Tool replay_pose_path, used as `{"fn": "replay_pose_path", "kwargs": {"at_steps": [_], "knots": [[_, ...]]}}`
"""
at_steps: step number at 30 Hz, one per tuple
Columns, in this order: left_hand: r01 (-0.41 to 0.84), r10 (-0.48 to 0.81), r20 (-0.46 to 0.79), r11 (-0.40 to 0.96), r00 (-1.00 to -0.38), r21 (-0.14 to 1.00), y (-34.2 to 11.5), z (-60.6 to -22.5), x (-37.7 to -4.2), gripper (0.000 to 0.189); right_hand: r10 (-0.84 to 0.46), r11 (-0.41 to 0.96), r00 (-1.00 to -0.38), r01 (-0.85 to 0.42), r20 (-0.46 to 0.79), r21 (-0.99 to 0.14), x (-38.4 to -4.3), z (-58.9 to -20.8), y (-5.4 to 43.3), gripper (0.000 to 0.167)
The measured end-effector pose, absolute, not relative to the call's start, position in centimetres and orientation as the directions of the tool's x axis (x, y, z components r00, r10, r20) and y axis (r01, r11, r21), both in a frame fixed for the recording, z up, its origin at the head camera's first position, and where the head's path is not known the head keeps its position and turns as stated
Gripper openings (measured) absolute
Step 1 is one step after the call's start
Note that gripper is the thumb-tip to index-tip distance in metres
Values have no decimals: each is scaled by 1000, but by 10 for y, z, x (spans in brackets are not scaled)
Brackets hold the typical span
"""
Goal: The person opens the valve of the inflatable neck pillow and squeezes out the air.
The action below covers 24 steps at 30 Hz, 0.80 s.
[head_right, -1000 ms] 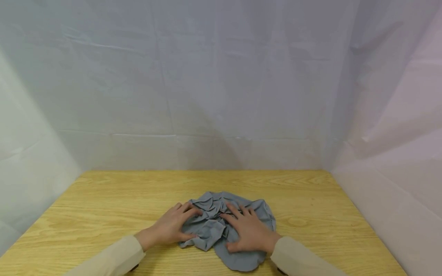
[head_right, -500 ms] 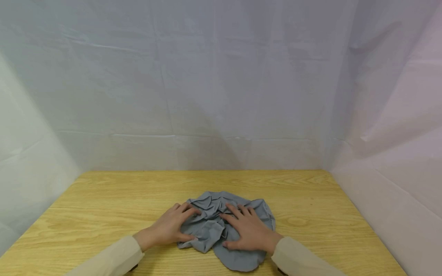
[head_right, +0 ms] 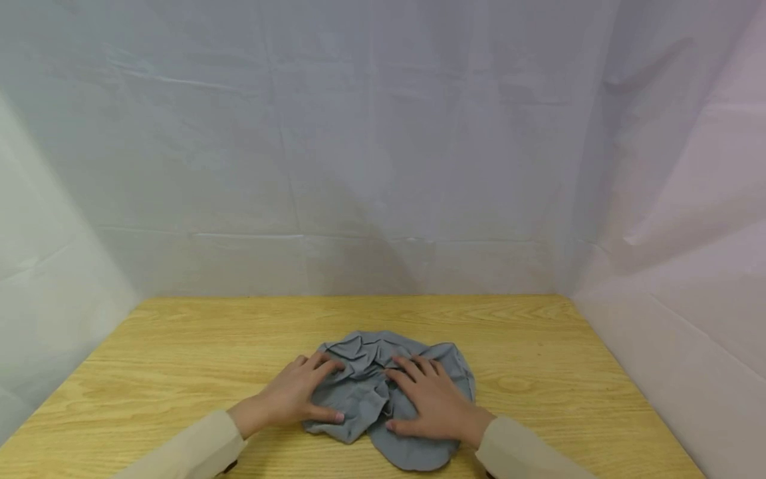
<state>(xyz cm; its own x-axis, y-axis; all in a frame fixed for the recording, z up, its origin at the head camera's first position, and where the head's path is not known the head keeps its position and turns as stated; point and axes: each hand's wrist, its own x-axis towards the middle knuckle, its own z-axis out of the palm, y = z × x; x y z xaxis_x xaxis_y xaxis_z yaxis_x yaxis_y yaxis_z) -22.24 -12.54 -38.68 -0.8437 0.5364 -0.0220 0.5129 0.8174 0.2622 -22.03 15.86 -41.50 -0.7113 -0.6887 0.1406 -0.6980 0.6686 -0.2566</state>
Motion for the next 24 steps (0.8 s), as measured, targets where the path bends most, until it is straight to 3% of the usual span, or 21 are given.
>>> {"fn": "replay_pose_path", "kwargs": {"at_steps": [24], "knots": [[482, 496, -4, 847, -869, 223, -118, -387, -211, 85, -659, 693, -739, -669, 139, -268, -216, -414, 163, 70]]}}
